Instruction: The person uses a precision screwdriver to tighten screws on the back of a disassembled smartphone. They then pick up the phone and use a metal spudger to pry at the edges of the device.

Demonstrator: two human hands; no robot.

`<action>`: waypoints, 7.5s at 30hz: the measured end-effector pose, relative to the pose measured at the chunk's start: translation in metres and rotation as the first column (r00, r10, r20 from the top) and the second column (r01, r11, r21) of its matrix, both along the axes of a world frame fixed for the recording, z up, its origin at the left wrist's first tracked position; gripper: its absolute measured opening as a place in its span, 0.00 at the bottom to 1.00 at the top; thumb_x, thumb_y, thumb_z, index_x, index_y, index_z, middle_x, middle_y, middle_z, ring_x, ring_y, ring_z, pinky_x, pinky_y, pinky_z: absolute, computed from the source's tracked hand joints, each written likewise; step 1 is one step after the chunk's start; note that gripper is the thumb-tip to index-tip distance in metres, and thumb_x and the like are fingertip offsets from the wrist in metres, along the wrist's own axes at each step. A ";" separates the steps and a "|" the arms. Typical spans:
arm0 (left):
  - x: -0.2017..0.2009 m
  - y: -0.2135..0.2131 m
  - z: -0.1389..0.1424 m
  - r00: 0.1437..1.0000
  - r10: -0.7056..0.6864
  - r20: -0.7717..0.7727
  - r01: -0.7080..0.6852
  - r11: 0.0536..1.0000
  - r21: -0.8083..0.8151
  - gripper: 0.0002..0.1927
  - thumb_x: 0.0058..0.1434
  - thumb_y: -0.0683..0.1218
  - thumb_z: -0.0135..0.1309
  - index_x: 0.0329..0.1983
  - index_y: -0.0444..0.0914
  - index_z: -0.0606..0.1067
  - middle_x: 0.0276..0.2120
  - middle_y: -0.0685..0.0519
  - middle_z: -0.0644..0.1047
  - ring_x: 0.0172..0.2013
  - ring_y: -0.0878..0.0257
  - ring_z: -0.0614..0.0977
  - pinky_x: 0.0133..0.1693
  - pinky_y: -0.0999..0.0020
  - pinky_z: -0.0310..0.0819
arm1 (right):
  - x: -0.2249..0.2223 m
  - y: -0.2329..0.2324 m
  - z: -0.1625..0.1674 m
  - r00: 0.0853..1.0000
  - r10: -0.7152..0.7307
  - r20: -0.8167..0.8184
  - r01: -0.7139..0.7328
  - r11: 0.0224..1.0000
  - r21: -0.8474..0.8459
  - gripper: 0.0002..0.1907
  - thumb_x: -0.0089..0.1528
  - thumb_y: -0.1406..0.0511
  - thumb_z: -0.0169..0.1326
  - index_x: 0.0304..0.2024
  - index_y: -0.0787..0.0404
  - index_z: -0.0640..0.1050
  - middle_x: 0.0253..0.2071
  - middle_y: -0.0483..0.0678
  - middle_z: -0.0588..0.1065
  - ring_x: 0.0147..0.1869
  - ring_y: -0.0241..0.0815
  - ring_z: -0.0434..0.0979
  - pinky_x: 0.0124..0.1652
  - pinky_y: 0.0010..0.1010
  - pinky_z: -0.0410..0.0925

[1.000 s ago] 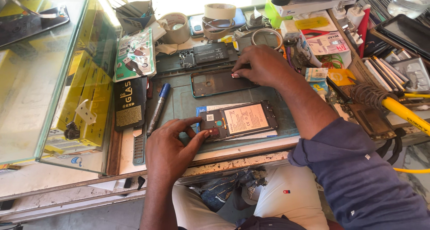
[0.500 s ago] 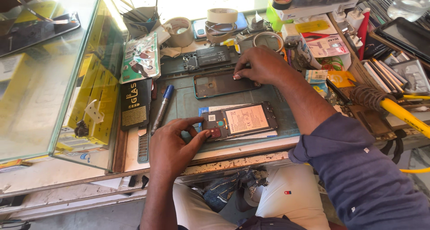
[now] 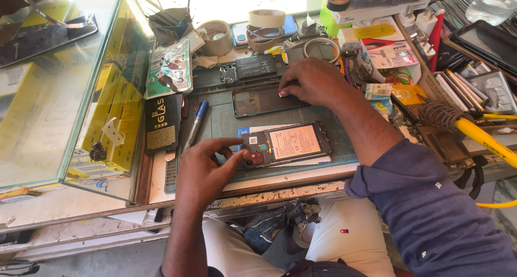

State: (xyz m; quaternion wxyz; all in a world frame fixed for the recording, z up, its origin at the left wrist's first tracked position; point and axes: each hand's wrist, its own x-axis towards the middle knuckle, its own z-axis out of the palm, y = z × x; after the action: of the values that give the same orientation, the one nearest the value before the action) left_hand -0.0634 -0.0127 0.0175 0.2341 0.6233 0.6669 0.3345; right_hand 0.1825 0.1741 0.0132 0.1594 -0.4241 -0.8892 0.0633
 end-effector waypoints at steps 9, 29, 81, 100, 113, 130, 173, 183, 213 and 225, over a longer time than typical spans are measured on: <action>0.013 0.056 0.019 0.962 -0.063 -0.267 0.097 0.989 0.115 0.13 0.55 0.57 0.65 0.40 0.50 0.86 0.29 0.53 0.84 0.30 0.55 0.85 0.35 0.58 0.77 | 0.015 0.011 -0.008 0.981 0.092 -0.170 -0.094 0.996 -0.003 0.07 0.59 0.60 0.64 0.40 0.49 0.86 0.38 0.46 0.80 0.44 0.50 0.81 0.41 0.43 0.71; 0.073 0.163 -0.011 0.933 0.019 -0.359 0.001 0.999 0.055 0.08 0.52 0.53 0.65 0.33 0.49 0.85 0.40 0.46 0.83 0.42 0.46 0.84 0.43 0.52 0.78 | 0.009 0.017 -0.009 0.999 0.046 0.000 -0.046 0.998 -0.046 0.08 0.57 0.61 0.64 0.39 0.53 0.84 0.43 0.49 0.77 0.54 0.54 0.76 0.51 0.46 0.69; -0.007 0.000 0.018 0.972 -0.027 0.232 0.002 0.994 0.109 0.12 0.60 0.50 0.62 0.41 0.38 0.85 0.26 0.53 0.85 0.27 0.71 0.82 0.31 0.73 0.73 | 0.063 -0.054 -0.007 0.985 -0.068 -0.159 0.065 0.998 -0.029 0.09 0.56 0.58 0.67 0.34 0.54 0.88 0.34 0.51 0.81 0.40 0.53 0.81 0.42 0.43 0.71; 0.017 -0.044 -0.011 0.971 0.006 -0.237 0.073 0.943 0.324 0.29 0.55 0.43 0.59 0.62 0.41 0.74 0.42 0.52 0.82 0.41 0.52 0.77 0.45 0.55 0.68 | 0.017 -0.109 0.032 0.976 0.197 0.092 -0.165 0.947 -0.276 0.44 0.47 0.50 0.69 0.65 0.50 0.74 0.55 0.50 0.71 0.61 0.51 0.70 0.55 0.42 0.67; 0.019 -0.041 -0.025 0.964 0.056 -0.259 0.033 0.943 0.330 0.28 0.55 0.45 0.61 0.61 0.43 0.75 0.40 0.53 0.81 0.41 0.55 0.77 0.43 0.56 0.65 | 0.012 -0.098 0.030 0.987 0.107 0.123 -0.061 0.942 -0.331 0.48 0.40 0.51 0.74 0.60 0.54 0.70 0.55 0.53 0.73 0.62 0.55 0.71 0.57 0.46 0.66; 0.022 -0.057 -0.028 0.999 0.036 -0.019 -0.023 0.884 0.467 0.41 0.54 0.47 0.68 0.71 0.39 0.65 0.54 0.50 0.79 0.48 0.55 0.79 0.52 0.58 0.71 | 0.029 -0.157 0.042 0.944 0.112 -0.311 -0.128 0.991 -0.029 0.15 0.54 0.64 0.68 0.43 0.58 0.82 0.37 0.50 0.81 0.39 0.46 0.82 0.39 0.35 0.73; 0.053 -0.105 -0.072 0.063 -0.369 0.927 0.288 0.896 0.338 0.78 0.42 0.74 0.70 0.80 0.31 0.40 0.64 0.29 0.70 0.62 0.42 0.77 0.66 0.42 0.72 | 0.026 -0.288 -0.036 0.528 -0.188 -0.828 -0.396 0.808 -0.437 0.45 0.56 0.50 0.69 0.66 0.65 0.65 0.62 0.60 0.69 0.70 0.53 0.68 0.66 0.44 0.65; 0.049 -0.096 -0.078 -0.088 -0.429 0.899 0.479 0.773 0.416 0.68 0.50 0.73 0.67 0.79 0.30 0.49 0.65 0.31 0.71 0.73 0.40 0.69 0.75 0.42 0.63 | 0.032 -0.288 -0.065 0.616 -0.538 -0.575 -0.654 0.058 -0.754 0.31 0.62 0.61 0.60 0.63 0.70 0.71 0.49 0.52 0.81 0.54 0.38 0.79 0.56 0.34 0.71; 0.104 -0.113 -0.057 0.574 -0.062 0.817 0.048 0.998 0.042 0.59 0.57 0.41 0.63 0.79 0.38 0.34 0.57 0.43 0.71 0.55 0.57 0.78 0.57 0.61 0.75 | 0.022 -0.277 -0.063 0.709 -0.128 -0.693 -0.169 0.924 -0.343 0.21 0.60 0.69 0.62 0.56 0.68 0.77 0.45 0.54 0.84 0.45 0.42 0.90 0.41 0.29 0.79; 0.093 -0.117 -0.079 0.048 -0.202 0.978 0.263 0.947 0.183 0.66 0.53 0.46 0.69 0.85 0.41 0.36 0.48 0.48 0.65 0.45 0.61 0.75 0.47 0.62 0.77 | 0.037 -0.267 -0.011 0.781 -0.021 -0.625 -0.179 0.950 -0.256 0.15 0.60 0.69 0.62 0.50 0.62 0.83 0.45 0.50 0.84 0.41 0.41 0.84 0.39 0.26 0.78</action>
State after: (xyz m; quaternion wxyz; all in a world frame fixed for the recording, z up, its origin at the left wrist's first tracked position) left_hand 0.0300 -0.1296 -0.0619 0.6847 0.3284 0.2329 0.6075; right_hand 0.2194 -0.0933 0.0022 0.3731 -0.3606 -0.7840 0.3406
